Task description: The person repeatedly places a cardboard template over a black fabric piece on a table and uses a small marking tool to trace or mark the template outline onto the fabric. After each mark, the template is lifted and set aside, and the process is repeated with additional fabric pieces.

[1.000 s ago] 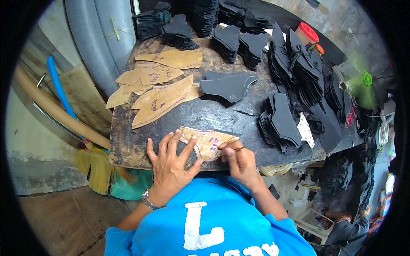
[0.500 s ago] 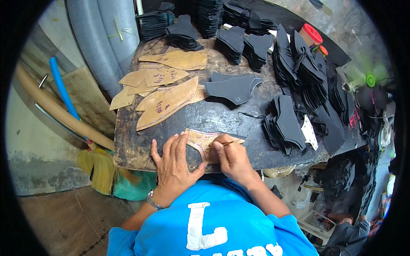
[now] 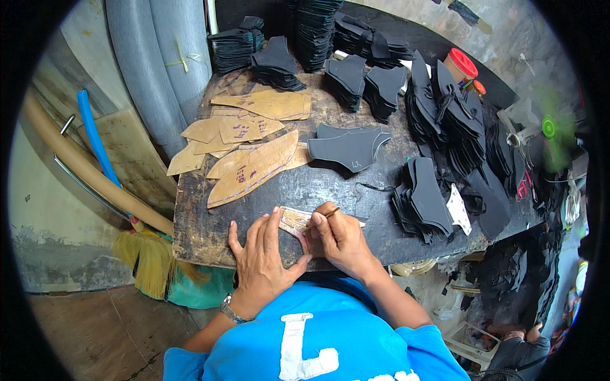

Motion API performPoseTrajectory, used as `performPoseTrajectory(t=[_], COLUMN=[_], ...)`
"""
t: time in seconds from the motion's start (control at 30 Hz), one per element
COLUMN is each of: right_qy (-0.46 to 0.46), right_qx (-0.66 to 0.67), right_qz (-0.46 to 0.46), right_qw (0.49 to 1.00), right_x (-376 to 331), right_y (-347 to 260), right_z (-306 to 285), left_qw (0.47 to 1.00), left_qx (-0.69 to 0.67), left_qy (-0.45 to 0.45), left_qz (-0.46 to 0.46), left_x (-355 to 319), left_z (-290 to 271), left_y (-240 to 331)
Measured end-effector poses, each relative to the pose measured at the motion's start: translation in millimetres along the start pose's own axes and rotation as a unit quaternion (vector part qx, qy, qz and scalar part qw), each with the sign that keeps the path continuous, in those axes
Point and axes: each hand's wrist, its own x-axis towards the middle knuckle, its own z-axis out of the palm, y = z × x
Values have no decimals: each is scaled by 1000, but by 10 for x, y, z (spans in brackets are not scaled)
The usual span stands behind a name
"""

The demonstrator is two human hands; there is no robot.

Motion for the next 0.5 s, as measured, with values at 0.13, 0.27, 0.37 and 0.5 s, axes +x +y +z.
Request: performPoseTrajectory(t=[0.13,0.27,0.37,0.5], right_qy=[23,-9,16,21], right_qx=[-45,-55,43,40], right_qz=[-70,-72,36,-18], right_qw=[996,996,998,999], right_x=[58,132,192,298], right_y=[-20,-18,3,73], right_z=[144,105,78,231], left_qw=[1000,1000,1000,1000], left_qx=[2,1,-2,-17], left_qy=[7,6,1,-7], left_qz=[4,5,-1,-10], left_x=[-9,2,-3,3], left_z=[11,12,-5,-16], left_y=[0,-3,0,-11])
